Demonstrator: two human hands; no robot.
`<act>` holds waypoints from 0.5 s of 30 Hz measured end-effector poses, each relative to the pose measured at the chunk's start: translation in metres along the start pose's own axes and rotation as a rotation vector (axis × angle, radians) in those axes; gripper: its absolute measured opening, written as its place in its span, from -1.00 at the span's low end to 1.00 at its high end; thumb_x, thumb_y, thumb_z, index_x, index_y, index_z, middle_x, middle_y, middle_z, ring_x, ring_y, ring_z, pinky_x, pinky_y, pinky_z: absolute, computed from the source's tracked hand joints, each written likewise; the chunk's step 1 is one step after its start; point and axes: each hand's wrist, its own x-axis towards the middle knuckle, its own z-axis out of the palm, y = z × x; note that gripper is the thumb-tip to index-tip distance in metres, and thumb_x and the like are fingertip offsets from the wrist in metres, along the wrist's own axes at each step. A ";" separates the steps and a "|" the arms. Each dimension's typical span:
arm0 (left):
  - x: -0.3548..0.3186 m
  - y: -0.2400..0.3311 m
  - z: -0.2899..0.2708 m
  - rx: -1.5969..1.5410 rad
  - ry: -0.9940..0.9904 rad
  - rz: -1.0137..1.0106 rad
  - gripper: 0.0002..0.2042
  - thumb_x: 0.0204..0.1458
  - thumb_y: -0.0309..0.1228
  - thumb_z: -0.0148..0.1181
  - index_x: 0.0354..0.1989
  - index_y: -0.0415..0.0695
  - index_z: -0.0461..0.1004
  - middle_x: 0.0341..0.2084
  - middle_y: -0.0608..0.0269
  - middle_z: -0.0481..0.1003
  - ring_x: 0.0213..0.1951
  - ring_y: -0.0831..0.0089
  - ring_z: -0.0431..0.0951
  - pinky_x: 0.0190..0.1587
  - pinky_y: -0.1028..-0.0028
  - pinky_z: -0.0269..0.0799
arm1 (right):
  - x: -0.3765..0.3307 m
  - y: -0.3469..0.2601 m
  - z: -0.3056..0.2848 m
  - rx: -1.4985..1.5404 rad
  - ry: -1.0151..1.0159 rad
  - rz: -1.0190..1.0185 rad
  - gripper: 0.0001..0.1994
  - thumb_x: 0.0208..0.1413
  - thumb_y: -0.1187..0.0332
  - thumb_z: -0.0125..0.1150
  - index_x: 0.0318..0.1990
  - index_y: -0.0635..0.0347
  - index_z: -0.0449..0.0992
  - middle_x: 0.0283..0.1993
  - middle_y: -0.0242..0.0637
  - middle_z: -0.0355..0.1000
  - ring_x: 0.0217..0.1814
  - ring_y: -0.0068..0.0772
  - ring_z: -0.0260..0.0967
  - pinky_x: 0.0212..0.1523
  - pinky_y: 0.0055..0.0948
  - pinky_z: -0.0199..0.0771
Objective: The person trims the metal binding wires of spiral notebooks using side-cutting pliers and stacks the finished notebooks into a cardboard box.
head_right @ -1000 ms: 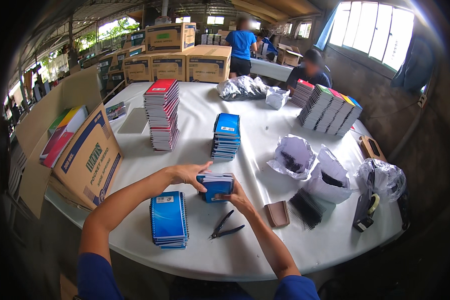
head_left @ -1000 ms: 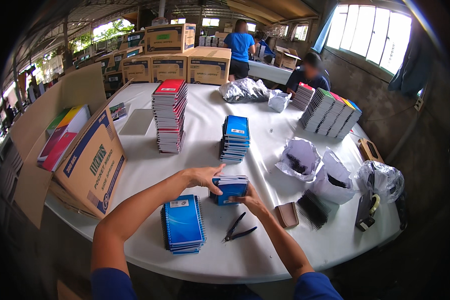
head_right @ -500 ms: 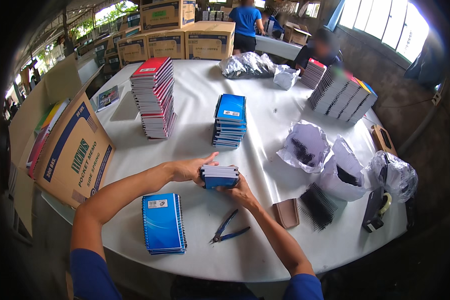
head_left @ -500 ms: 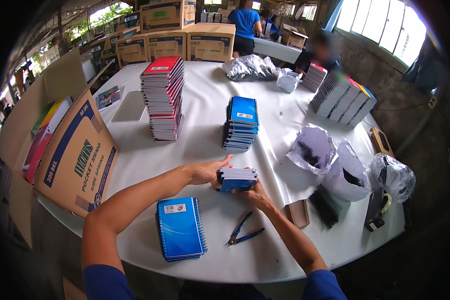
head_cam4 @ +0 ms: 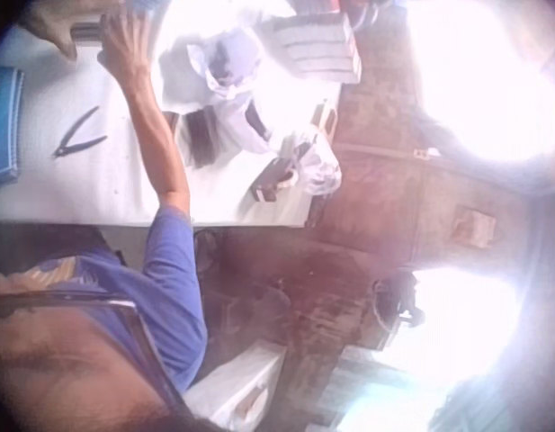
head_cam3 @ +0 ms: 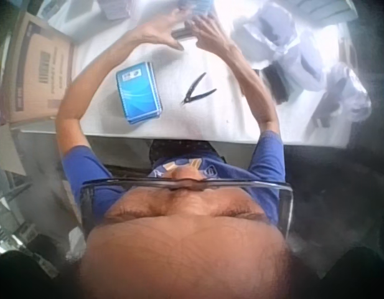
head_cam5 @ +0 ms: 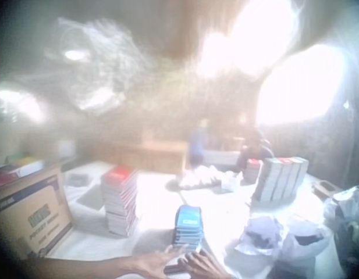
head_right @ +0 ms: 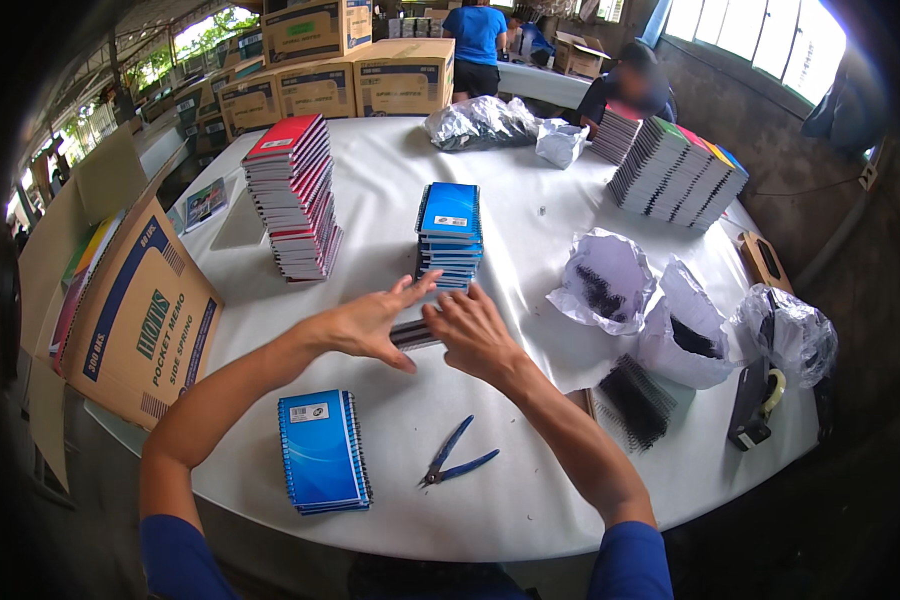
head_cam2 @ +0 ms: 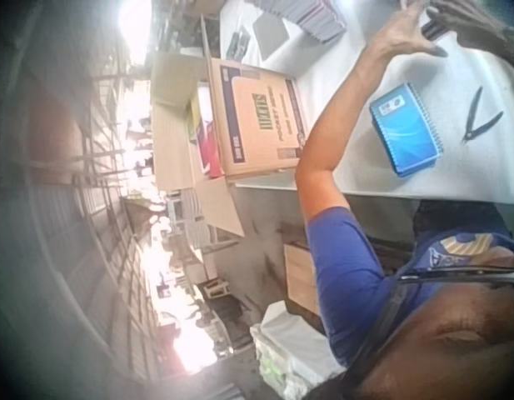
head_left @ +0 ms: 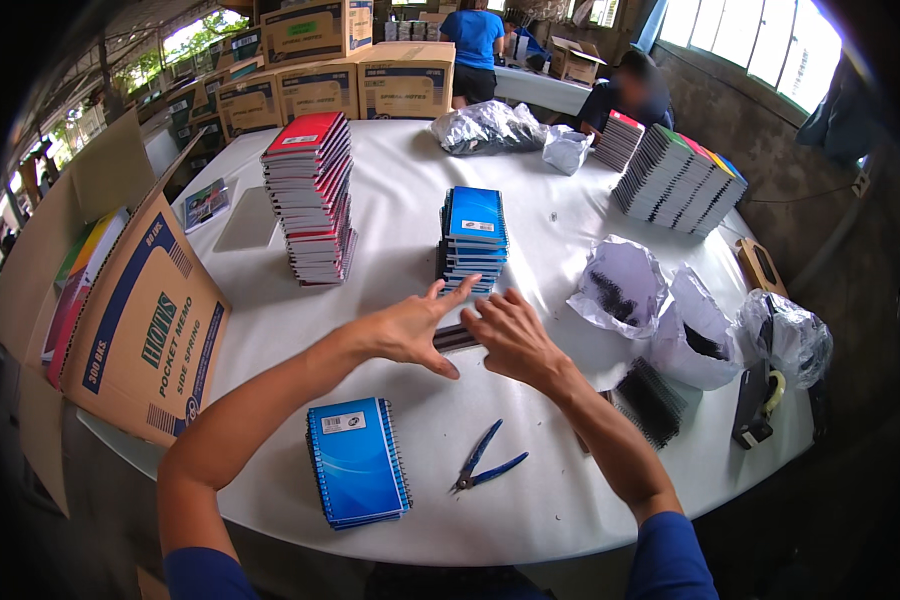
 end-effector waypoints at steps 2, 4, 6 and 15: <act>0.002 -0.002 0.005 -0.104 -0.095 -0.102 0.00 -0.23 -0.14 0.43 0.38 -0.12 -0.06 0.10 -0.17 0.36 0.11 0.10 0.41 0.16 0.25 0.33 | 0.015 -0.011 -0.007 -0.153 -0.100 -0.182 -0.60 -0.31 0.54 0.24 -0.16 0.16 0.46 -0.19 -0.22 0.48 -0.01 -0.20 0.40 0.03 -0.24 0.20; 0.003 -0.013 0.011 -0.208 -0.192 -0.211 -0.09 -0.22 -0.17 0.41 0.34 -0.11 0.05 -0.04 -0.14 0.48 -0.04 0.13 0.55 0.05 0.27 0.44 | 0.020 -0.005 0.000 -0.047 -0.081 -0.164 -0.59 -0.29 0.51 0.27 -0.14 0.16 0.46 -0.19 -0.21 0.48 -0.01 -0.20 0.40 0.04 -0.25 0.18; -0.010 -0.038 0.020 -0.165 -0.159 -0.169 -0.35 -0.16 -0.28 0.34 0.17 -0.12 0.29 -0.30 0.02 0.58 -0.34 0.23 0.62 -0.18 0.31 0.51 | 0.026 -0.007 -0.009 0.391 -0.085 0.005 -0.53 -0.25 0.40 0.40 -0.08 0.15 0.43 -0.19 -0.18 0.48 -0.01 -0.18 0.39 0.10 -0.28 0.14; -0.021 -0.044 0.019 -0.425 -0.134 -0.264 -0.49 -0.06 -0.34 0.26 0.11 -0.21 0.37 -0.27 0.06 0.55 -0.22 0.35 0.55 -0.10 0.37 0.45 | -0.008 0.005 0.078 1.576 0.108 0.442 -0.33 -0.09 0.57 0.41 0.19 0.16 0.19 0.07 -0.30 0.34 0.20 -0.42 0.27 0.23 -0.38 0.31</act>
